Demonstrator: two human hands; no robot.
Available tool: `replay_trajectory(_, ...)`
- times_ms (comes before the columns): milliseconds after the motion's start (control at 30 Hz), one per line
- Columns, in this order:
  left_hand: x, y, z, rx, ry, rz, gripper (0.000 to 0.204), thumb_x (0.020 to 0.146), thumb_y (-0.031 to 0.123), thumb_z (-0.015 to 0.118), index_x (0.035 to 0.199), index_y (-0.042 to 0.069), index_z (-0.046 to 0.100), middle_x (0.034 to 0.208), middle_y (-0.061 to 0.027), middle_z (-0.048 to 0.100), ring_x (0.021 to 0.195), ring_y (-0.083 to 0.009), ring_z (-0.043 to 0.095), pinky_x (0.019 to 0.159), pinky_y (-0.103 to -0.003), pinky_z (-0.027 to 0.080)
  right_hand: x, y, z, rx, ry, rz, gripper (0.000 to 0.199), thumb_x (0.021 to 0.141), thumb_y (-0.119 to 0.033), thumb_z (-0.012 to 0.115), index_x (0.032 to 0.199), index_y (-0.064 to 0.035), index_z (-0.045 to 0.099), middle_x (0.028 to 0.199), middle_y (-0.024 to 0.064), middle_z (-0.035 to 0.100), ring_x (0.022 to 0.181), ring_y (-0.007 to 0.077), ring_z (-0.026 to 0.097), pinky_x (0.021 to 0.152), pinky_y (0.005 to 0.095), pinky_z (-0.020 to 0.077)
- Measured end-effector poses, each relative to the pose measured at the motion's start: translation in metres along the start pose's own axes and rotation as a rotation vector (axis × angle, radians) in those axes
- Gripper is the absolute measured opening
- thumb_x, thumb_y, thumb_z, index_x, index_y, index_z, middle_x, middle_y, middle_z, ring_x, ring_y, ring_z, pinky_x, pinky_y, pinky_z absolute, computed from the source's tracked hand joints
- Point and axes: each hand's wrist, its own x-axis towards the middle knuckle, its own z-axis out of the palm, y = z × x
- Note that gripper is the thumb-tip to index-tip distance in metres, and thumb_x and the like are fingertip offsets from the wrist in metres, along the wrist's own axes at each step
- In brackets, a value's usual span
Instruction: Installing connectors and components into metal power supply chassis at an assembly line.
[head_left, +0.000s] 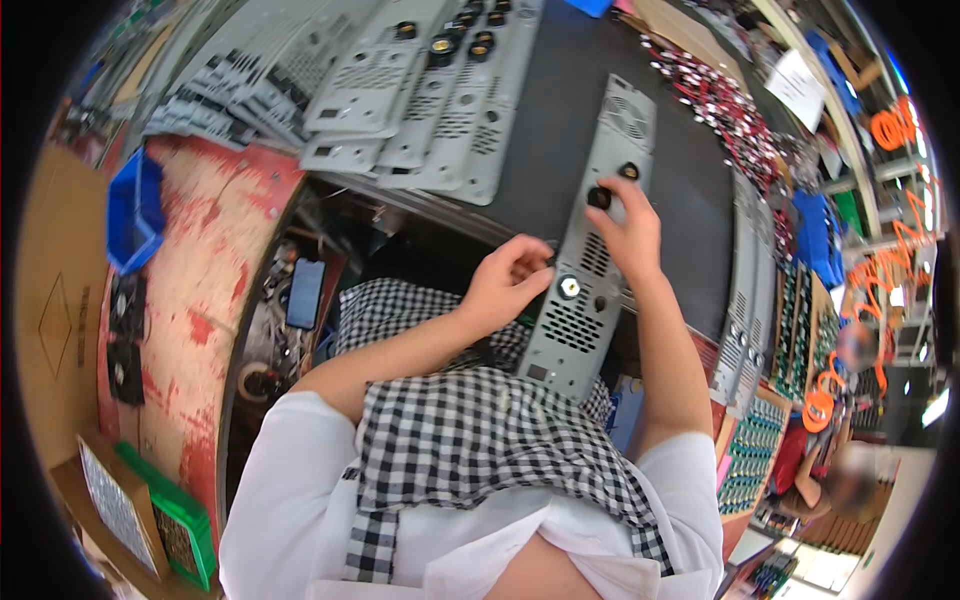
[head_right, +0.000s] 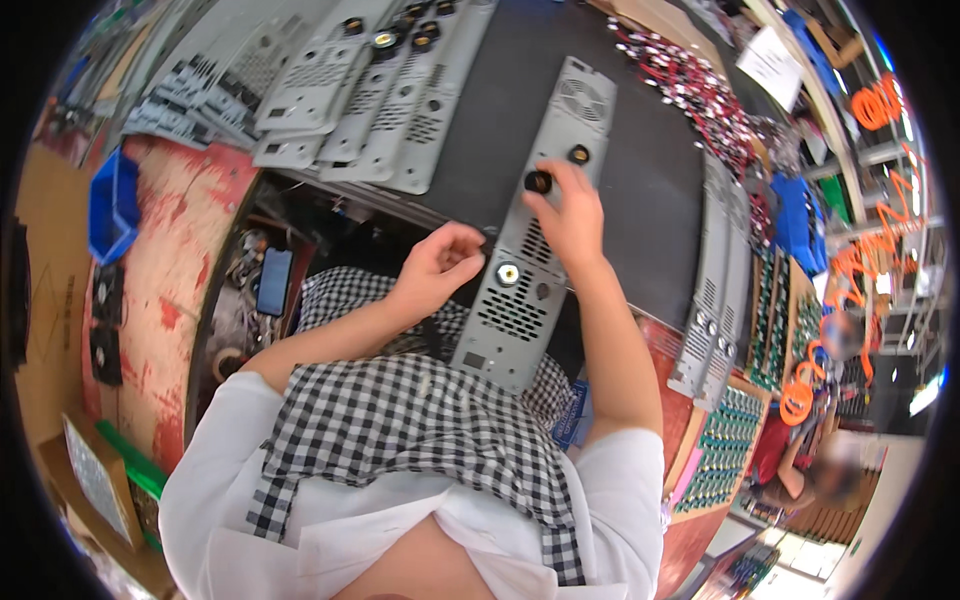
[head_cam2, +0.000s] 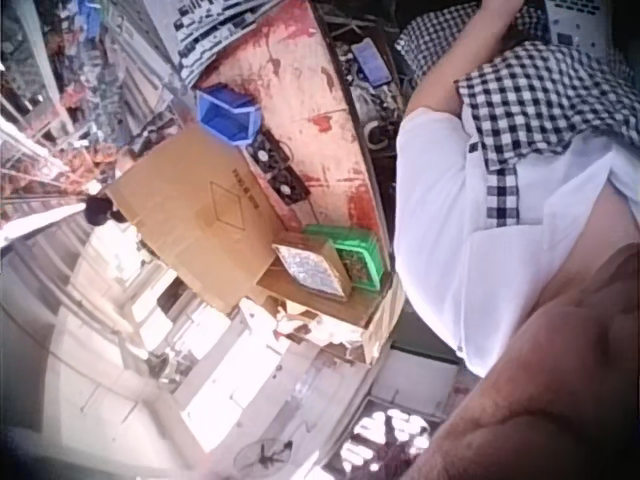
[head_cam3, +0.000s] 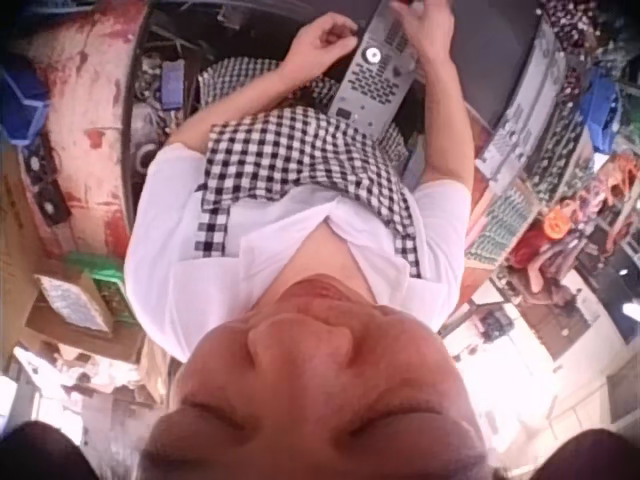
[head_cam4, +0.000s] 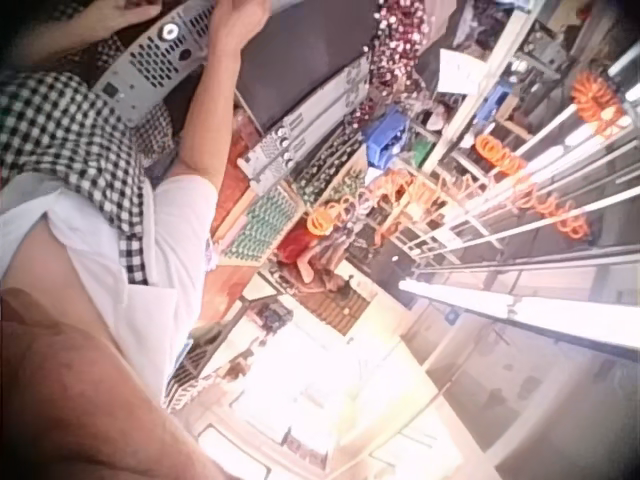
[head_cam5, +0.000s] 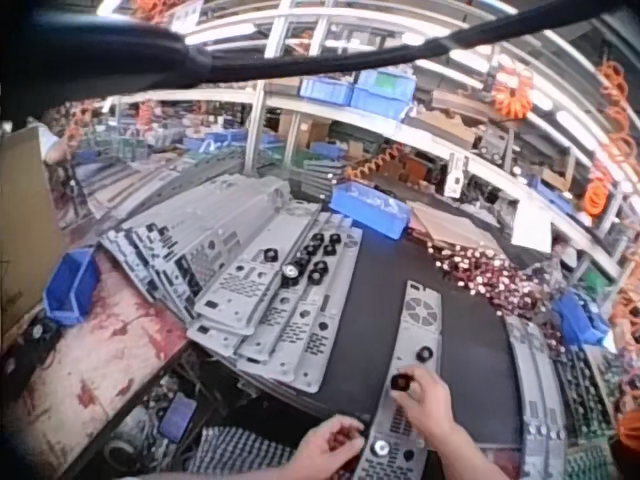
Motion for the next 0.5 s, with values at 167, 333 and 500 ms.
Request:
replay_trajectory(167,0.003,0.037,0.002,0.254,-0.173,0.352,0.028,0.081,0.002,0.054,0.109,0.007,0.056,0.102,-0.0074,0.049,0.085,-0.0149,0.052,0.076,-0.028,0.043,-0.065,-0.043,-0.026,1.02,-0.434,0.313,0.05,0.07,0.003,0.06,0.119,-0.0004,0.049,0.106,0.0078,0.058,0.097,0.016,0.055,0.087,0.0277,0.0411)
replay_trajectory(333,0.006,0.047,0.008,0.273,-0.316,0.491,0.017,0.076,0.005,0.061,0.094,0.005,0.061,0.108,-0.0097,0.053,0.094,-0.0217,0.054,0.085,-0.034,0.041,-0.091,-0.052,-0.027,1.558,-0.311,0.417,0.045,0.08,-0.014,0.063,0.117,-0.0042,0.04,0.101,0.0105,0.058,0.092,0.017,0.057,0.081,0.0284,0.0441)
replay_trajectory(500,0.002,0.048,0.011,0.151,-0.302,0.416,0.02,0.068,0.008,0.071,0.084,0.003,0.06,0.105,-0.0125,0.06,0.097,-0.0231,0.057,0.086,-0.033,0.043,-0.099,-0.056,-0.013,1.594,-0.228,0.472,0.034,0.086,-0.028,0.058,0.107,-0.0055,0.044,0.091,0.0049,0.054,0.076,0.0117,0.053,0.066,0.0241,0.0427)
